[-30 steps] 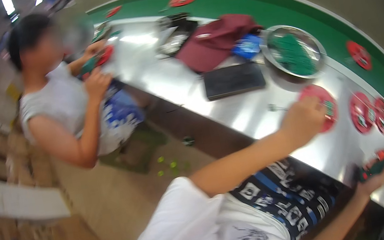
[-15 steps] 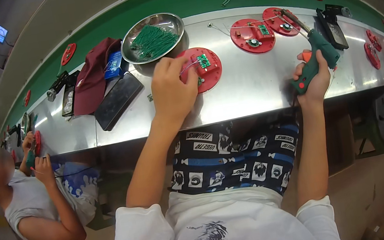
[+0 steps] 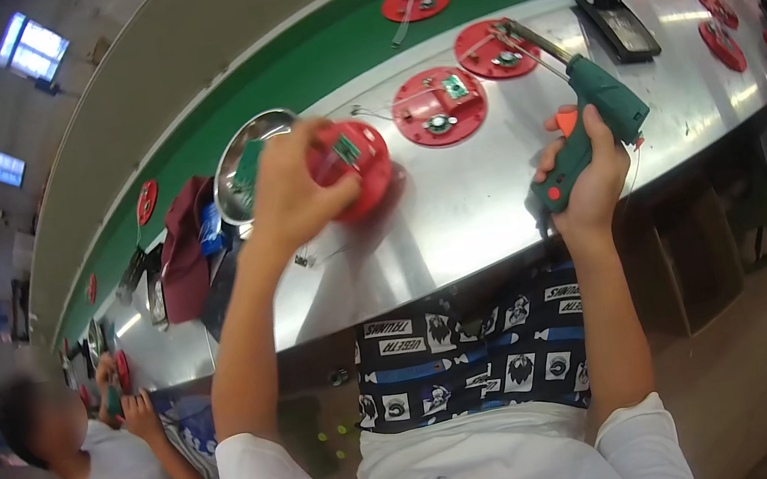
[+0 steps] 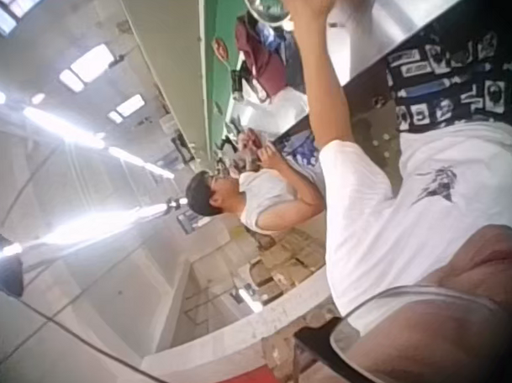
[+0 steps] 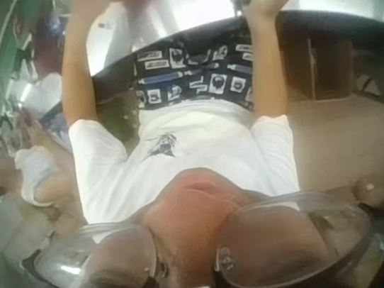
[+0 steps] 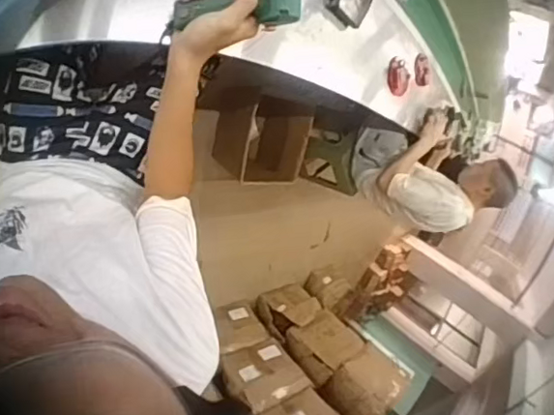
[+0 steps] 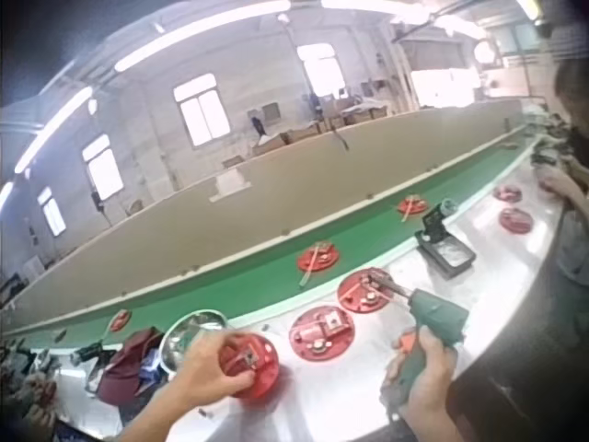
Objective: Soldering electronic components onto small circuit boards on an assembly line.
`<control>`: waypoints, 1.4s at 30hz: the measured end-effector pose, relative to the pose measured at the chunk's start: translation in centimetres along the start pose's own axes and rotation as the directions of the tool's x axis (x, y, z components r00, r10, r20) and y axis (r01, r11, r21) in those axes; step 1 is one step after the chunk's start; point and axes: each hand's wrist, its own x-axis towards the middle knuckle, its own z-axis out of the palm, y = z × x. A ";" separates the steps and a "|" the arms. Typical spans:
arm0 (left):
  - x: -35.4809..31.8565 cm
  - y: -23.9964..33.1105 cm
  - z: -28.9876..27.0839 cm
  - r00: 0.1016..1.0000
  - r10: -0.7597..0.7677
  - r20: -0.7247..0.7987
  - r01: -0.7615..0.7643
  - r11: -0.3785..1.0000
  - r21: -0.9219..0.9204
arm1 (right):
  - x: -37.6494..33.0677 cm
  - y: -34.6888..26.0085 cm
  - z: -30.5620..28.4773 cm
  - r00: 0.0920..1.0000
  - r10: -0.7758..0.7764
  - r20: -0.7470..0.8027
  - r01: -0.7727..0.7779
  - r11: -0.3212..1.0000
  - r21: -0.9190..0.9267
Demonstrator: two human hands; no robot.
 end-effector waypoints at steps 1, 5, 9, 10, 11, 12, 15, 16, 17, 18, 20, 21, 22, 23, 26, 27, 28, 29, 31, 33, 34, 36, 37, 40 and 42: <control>1.8 0.0 -0.4 0.997 0.057 -0.059 -0.059 0.998 -0.027 | 0.0 -0.6 0.4 0.999 -0.020 -0.025 0.020 1.000 0.001; 9.8 1.3 -0.9 0.999 -0.040 -0.010 0.038 0.986 -0.161 | 0.0 -1.2 0.4 0.993 -0.049 -0.107 0.049 0.999 -0.002; 17.4 -3.0 2.4 0.974 -0.190 0.121 0.185 0.981 0.055 | -0.6 -1.2 0.3 0.979 -0.148 -0.141 0.144 0.989 -0.039; 19.2 -5.3 3.3 0.978 -0.198 0.062 0.172 0.942 0.287 | -0.8 -1.0 0.7 0.972 -0.170 -0.161 0.164 0.985 -0.046; 20.4 -7.4 4.4 0.980 -0.199 0.002 0.171 0.849 0.499 | -1.0 -0.6 0.9 0.966 -0.187 -0.179 0.179 0.982 -0.058; 21.4 -6.9 6.2 0.982 -0.175 -0.070 0.173 0.694 0.699 | -1.0 -0.7 0.7 0.963 -0.194 -0.185 0.186 0.981 -0.059; 26.4 -4.4 9.8 0.989 0.024 -0.148 0.063 0.827 0.559 | -1.0 -0.9 0.4 0.957 -0.205 -0.206 0.197 0.979 -0.057; 28.4 -3.4 11.4 0.995 0.002 -0.102 0.048 0.875 0.482 | -1.0 -0.8 0.1 0.956 -0.217 -0.195 0.210 0.976 -0.058; 30.4 -2.4 12.8 0.998 -0.019 -0.054 0.040 0.914 0.405 | -1.0 -0.6 0.0 0.958 -0.224 -0.181 0.218 0.974 -0.054; 32.2 -1.9 14.3 0.995 -0.100 0.006 0.093 0.941 0.325 | -1.2 -0.6 0.0 0.961 -0.209 -0.179 0.201 0.977 -0.065; 34.4 -0.7 17.5 0.977 -0.205 0.059 0.188 0.957 0.220 | -1.1 -0.6 0.1 0.957 -0.207 -0.202 0.197 0.978 -0.069; 34.9 -0.4 18.8 0.970 -0.238 0.044 0.225 0.954 0.198 | -1.0 -0.6 0.3 0.951 -0.202 -0.233 0.192 0.979 -0.066; 35.7 -1.3 19.7 0.967 -0.253 0.032 0.241 0.947 0.214 | -1.0 -0.7 0.5 0.958 -0.195 -0.212 0.186 0.980 -0.064; 36.2 -1.6 19.9 0.965 -0.259 0.032 0.246 0.946 0.211 | -0.9 -0.8 0.5 0.959 -0.193 -0.208 0.182 0.981 -0.068; 35.2 -1.8 18.6 0.942 -0.333 0.035 0.334 0.930 -0.154 | -0.7 -0.7 0.4 0.963 -0.178 -0.201 0.166 0.983 -0.074; 34.7 -2.2 18.1 0.975 -0.205 -0.090 0.190 0.971 -0.145 | -0.5 -0.6 0.2 0.959 -0.197 -0.204 0.183 0.979 -0.085; 33.1 -1.6 15.9 0.980 -0.138 -0.143 0.117 0.983 -0.142 | -0.4 -0.5 0.2 0.957 -0.210 -0.201 0.195 0.977 -0.091; 31.3 -0.7 13.2 0.986 -0.079 -0.150 0.054 0.985 -0.166 | -0.4 -0.5 0.1 0.957 -0.197 -0.212 0.185 0.980 -0.075; 27.0 -0.2 7.3 0.970 0.073 -0.231 -0.111 0.982 -0.155 | -0.4 -0.6 0.2 0.957 -0.224 -0.185 0.214 0.974 -0.069; 22.1 -0.7 2.4 0.929 0.211 -0.303 -0.269 0.949 -0.163 | -0.6 -0.7 0.5 0.967 -0.195 -0.167 0.188 0.981 -0.055; 19.5 -0.5 0.4 0.913 0.253 -0.321 -0.327 0.924 -0.201 | -0.5 -0.8 0.5 0.973 -0.175 -0.152 0.170 0.984 -0.047; 13.7 0.6 -2.3 0.981 0.150 -0.126 -0.178 0.950 -0.257 | -0.5 -0.8 0.4 0.979 -0.137 -0.149 0.128 0.989 -0.070; 11.1 0.9 -2.9 0.996 0.085 -0.032 -0.090 0.968 -0.234 | -0.4 -0.7 0.1 0.981 -0.130 -0.141 0.121 0.990 -0.070; 4.0 0.1 -2.5 0.972 0.230 0.052 -0.222 0.966 -0.131 | -0.8 -0.6 0.6 0.979 -0.127 -0.159 0.119 0.991 -0.062; 0.0 0.3 -0.8 0.979 0.187 0.086 -0.170 0.969 -0.181 | -0.9 -0.7 0.2 0.985 -0.110 -0.134 0.098 0.991 -0.094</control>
